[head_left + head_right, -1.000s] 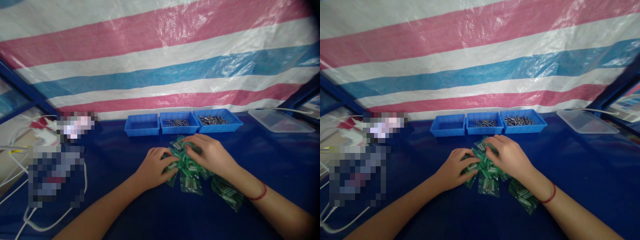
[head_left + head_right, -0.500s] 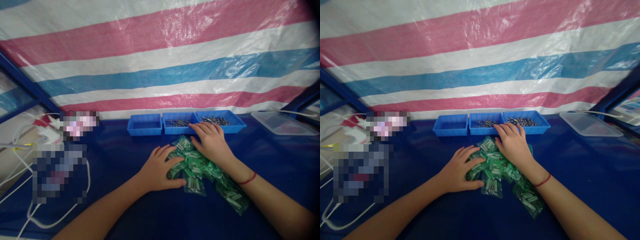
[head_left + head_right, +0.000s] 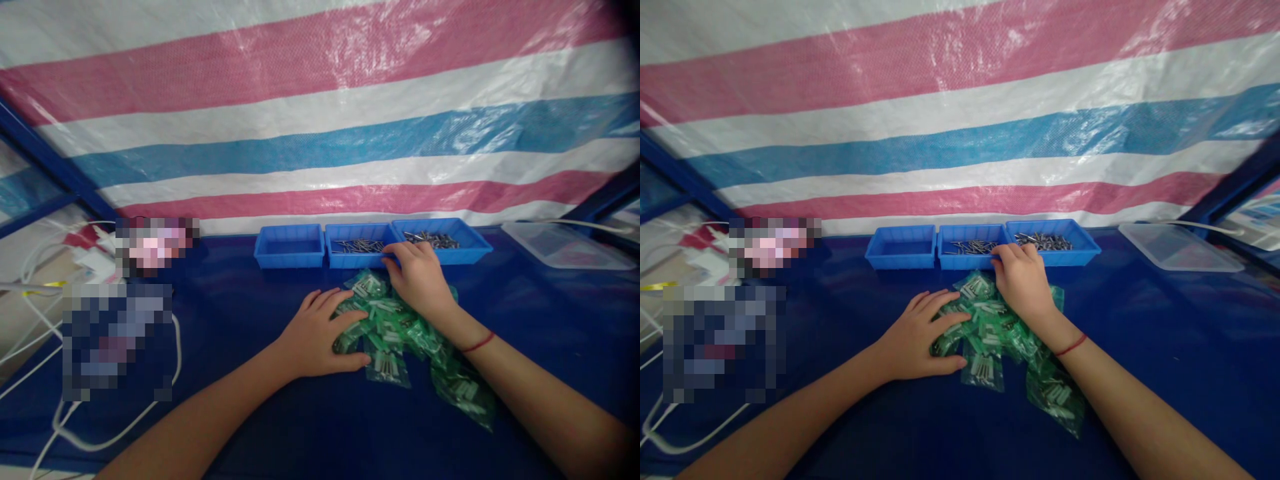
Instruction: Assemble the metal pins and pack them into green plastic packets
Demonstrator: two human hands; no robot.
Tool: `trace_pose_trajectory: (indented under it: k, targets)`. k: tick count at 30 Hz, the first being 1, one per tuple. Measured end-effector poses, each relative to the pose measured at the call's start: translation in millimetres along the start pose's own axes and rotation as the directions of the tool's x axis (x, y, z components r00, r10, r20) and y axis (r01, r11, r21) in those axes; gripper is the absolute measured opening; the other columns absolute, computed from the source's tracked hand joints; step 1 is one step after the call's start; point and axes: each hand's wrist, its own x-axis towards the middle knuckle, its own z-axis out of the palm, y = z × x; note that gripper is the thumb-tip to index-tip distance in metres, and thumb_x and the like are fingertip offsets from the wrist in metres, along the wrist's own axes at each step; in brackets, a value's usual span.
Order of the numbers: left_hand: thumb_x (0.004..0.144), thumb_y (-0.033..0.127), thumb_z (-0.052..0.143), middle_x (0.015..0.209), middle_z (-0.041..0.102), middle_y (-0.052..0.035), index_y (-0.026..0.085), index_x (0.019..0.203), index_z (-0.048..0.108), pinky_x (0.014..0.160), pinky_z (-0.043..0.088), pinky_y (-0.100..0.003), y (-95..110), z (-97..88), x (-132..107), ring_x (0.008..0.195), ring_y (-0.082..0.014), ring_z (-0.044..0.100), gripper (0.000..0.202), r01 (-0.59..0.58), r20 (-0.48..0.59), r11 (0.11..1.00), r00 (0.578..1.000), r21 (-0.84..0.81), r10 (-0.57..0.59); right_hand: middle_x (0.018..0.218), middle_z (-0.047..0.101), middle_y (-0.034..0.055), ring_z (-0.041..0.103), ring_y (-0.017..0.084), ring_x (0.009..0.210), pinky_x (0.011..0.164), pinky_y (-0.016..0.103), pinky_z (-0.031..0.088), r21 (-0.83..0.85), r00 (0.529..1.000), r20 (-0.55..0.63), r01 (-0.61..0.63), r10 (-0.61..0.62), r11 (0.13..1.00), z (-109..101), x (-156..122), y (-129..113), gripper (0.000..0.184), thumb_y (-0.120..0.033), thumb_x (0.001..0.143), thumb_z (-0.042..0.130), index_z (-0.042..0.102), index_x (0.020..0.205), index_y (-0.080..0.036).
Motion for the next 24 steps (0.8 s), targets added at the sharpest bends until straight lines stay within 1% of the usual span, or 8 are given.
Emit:
trace_pose_trajectory:
  k: [6,9,11,13,15,19,22,24]
  targets:
    - [0.076,0.065,0.058,0.146,0.039,-0.0134,0.026,0.130,0.052,0.109,0.024,-0.058,1.7,-4.2,-1.1,0.138,-0.0369,0.028,0.067,-0.004,0.003,1.000,1.000,-0.029,0.004,0.091,0.067,0.0105,0.055,0.027,0.084,0.078,0.041,0.042,0.165,0.996,-0.073,-0.038,0.051,0.985,-13.1,1.8,-1.3,0.016,-0.020,0.087,0.048,0.061,0.094,-0.018]
    - [0.071,0.066,0.064,0.149,0.029,-0.0154,0.026,0.137,0.041,0.109,0.022,-0.060,0.9,-4.7,-2.7,0.141,-0.0400,0.018,0.080,-0.027,-0.155,0.995,0.988,-0.097,0.012,0.090,0.065,0.0093,0.056,0.026,0.082,0.075,0.040,0.043,0.202,0.991,-0.113,-0.045,0.069,0.978,-35.7,-0.4,-4.8,0.015,-0.022,0.089,0.047,0.060,0.095,-0.019]
    - [0.071,0.060,0.068,0.151,0.022,-0.0156,0.029,0.141,0.029,0.109,0.023,-0.059,-2.0,-3.3,-2.6,0.141,-0.0390,0.017,0.087,-0.035,-0.361,0.987,0.932,-0.159,-0.025,0.088,0.065,0.0073,0.056,0.025,0.080,0.072,0.039,0.044,0.246,0.991,-0.109,-0.052,0.081,0.968,-52.7,-3.1,-7.5,0.013,-0.026,0.089,0.048,0.059,0.097,-0.022]
    - [0.073,0.051,0.071,0.152,0.014,-0.0155,0.031,0.144,0.018,0.110,0.023,-0.059,-6.0,-2.2,-1.6,0.142,-0.0372,0.016,0.091,-0.017,-0.543,0.971,0.831,-0.238,-0.118,0.088,0.064,0.0060,0.055,0.023,0.074,0.069,0.037,0.044,0.319,0.992,-0.096,-0.052,0.087,0.946,-67.6,-6.0,-11.7,0.012,-0.030,0.089,0.051,0.058,0.095,-0.023]
    - [0.076,0.047,0.069,0.154,0.010,-0.0154,0.031,0.146,0.008,0.111,0.022,-0.057,-9.1,-2.9,-0.8,0.143,-0.0349,0.014,0.094,0.004,-0.615,0.937,0.754,-0.349,-0.232,0.090,0.064,0.0053,0.055,0.022,0.074,0.069,0.037,0.045,0.391,0.997,-0.073,-0.005,0.037,0.920,-78.0,-8.7,-17.6,0.009,-0.031,0.089,0.053,0.057,0.092,-0.024]
    - [0.075,0.050,0.069,0.155,0.012,-0.0127,0.031,0.147,-0.003,0.113,0.027,-0.051,-6.7,-10.7,-1.8,0.141,-0.0314,0.022,0.103,-0.007,-0.542,0.840,0.767,-0.542,-0.343,0.090,0.063,0.0050,0.058,0.023,0.084,0.074,0.036,0.045,0.451,0.991,-0.036,0.130,-0.128,0.883,-86.1,-13.1,-31.4,0.007,-0.027,0.089,0.053,0.056,0.095,-0.024]
    - [0.073,0.048,0.072,0.150,0.023,-0.0127,0.029,0.145,0.015,0.110,0.034,-0.047,-0.4,-17.3,-2.7,0.135,-0.0309,0.035,0.094,0.037,-0.488,0.824,0.791,-0.566,-0.370,0.090,0.063,0.0046,0.060,0.022,0.087,0.078,0.037,0.046,0.475,0.982,-0.029,0.176,-0.184,0.862,-85.2,-15.8,-37.4,0.008,-0.023,0.089,0.054,0.056,0.097,-0.024]
    - [0.073,0.045,0.072,0.144,0.033,-0.0124,0.026,0.136,0.032,0.109,0.034,-0.047,3.1,-20.4,-2.4,0.132,-0.0309,0.039,0.077,0.054,-0.514,0.833,0.764,-0.551,-0.390,0.095,0.063,0.0057,0.060,0.023,0.091,0.079,0.037,0.047,0.508,0.985,-0.039,0.163,-0.166,0.846,-81.9,-17.0,-38.4,0.011,-0.023,0.089,0.055,0.057,0.099,-0.024]
